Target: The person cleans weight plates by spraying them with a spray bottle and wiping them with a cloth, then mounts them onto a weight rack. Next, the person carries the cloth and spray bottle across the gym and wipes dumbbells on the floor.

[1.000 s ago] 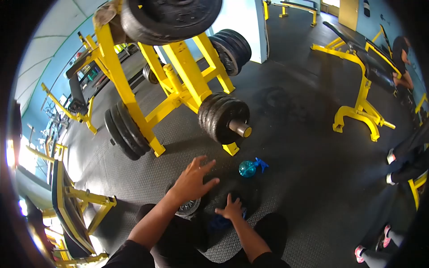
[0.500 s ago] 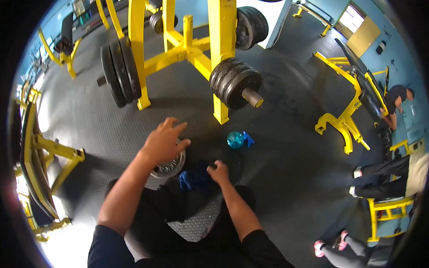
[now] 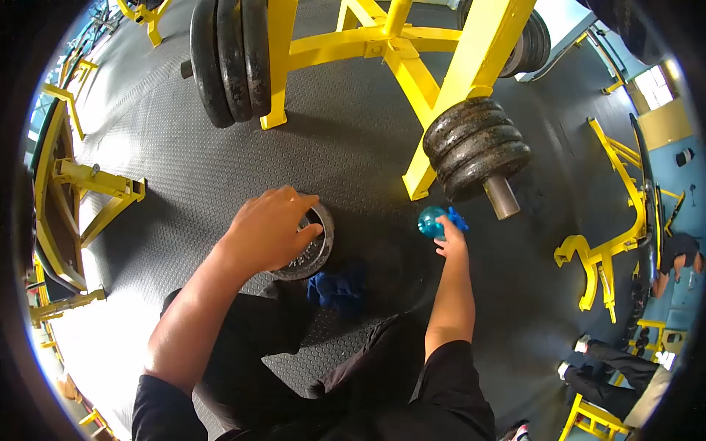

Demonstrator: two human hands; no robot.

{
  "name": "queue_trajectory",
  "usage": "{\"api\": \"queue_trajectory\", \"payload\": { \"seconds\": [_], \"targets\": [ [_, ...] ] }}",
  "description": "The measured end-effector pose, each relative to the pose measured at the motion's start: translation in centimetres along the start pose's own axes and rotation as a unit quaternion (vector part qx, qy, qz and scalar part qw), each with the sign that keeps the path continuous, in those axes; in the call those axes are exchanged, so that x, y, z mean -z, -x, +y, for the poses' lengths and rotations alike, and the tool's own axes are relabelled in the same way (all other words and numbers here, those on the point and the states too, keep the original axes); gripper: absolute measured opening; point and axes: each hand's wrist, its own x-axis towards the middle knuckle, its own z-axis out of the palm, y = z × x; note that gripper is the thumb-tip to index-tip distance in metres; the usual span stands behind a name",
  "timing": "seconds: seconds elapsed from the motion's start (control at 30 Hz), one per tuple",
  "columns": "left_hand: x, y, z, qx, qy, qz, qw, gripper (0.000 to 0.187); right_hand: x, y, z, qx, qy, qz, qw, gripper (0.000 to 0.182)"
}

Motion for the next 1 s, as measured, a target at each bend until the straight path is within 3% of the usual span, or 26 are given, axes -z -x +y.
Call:
{"api": "queue_trajectory", "payload": {
  "seconds": [0.07,0.17,0.2,0.23,0.33,0.4,0.43,0.47,0.5,0.53,0.57,0.63,0.7,0.73,0.9,0.97,1.0],
  "targets": [
    [0.1,-0.6,0.5,-0.017,0.017,-0.001,1.0,0.049,0.5,0.2,-0.1,-0.003,0.083,-0.073,0.994,0.086],
    [0.0,-1.5,1.6,-0.03,0.007,-0.037,0.999,0.049,0.1,-2.2,3.0,0.075,0.003,-0.121,0.99,0.084],
    [-0.4,-1.6,1.7,-0.036,0.005,-0.036,0.999,0.049,-0.8,2.7,2.4,-0.013,-0.016,-0.079,0.997,0.082],
    [-0.8,-1.7,1.9,-0.052,-0.001,-0.035,0.998,0.048,-1.4,0.1,4.2,0.08,-0.102,-0.056,0.99,0.086],
    [-1.0,-1.2,2.5,-0.069,-0.014,-0.028,0.997,0.047,-3.8,2.6,2.9,0.057,-0.13,0.005,0.99,0.087],
    [-1.0,-0.6,2.3,-0.069,-0.018,-0.029,0.997,0.047,-5.1,0.9,2.6,0.072,-0.044,0.086,0.993,0.078],
    [-0.9,-0.2,2.1,-0.071,-0.014,-0.029,0.997,0.047,-5.2,-0.9,3.2,0.07,-0.045,0.085,0.993,0.078],
    [-0.9,0.1,1.8,-0.071,-0.008,-0.029,0.997,0.047,-5.2,-2.9,3.8,0.105,0.066,0.034,0.992,0.071],
    [-0.8,0.2,1.5,-0.068,-0.005,-0.027,0.997,0.047,-5.3,-3.7,3.6,0.142,0.177,-0.017,0.974,0.066],
    [-0.8,0.4,1.1,-0.066,-0.003,-0.018,0.998,0.047,-5.9,-2.5,3.2,0.159,0.315,-0.002,0.935,0.053],
    [-0.8,0.5,0.7,-0.061,0.0,-0.008,0.998,0.046,-6.5,3.1,1.5,0.117,0.462,-0.018,0.879,0.058],
    [-0.4,0.7,0.6,-0.038,-0.001,-0.008,0.999,0.046,-8.7,5.1,4.5,0.158,0.565,0.05,0.808,0.076],
    [-0.2,0.4,0.4,-0.02,-0.006,-0.013,1.0,0.045,-10.9,6.5,8.9,0.205,0.615,0.147,0.747,0.087],
    [-0.2,0.2,0.3,-0.004,0.0,0.003,1.0,0.044,-10.7,7.8,9.8,0.235,0.648,0.123,0.714,0.089],
    [0.6,0.0,-0.6,0.035,0.025,0.051,0.998,0.043,-9.1,16.3,12.9,0.289,0.66,0.015,0.693,0.092],
    [0.6,-0.3,-0.8,0.037,0.027,0.047,0.998,0.045,-9.2,18.9,15.6,0.387,0.658,0.001,0.646,0.089],
    [0.6,-0.4,-1.1,0.04,0.028,0.045,0.998,0.045,-9.0,17.2,18.8,0.516,0.618,0.041,0.592,0.101]
  ]
}}
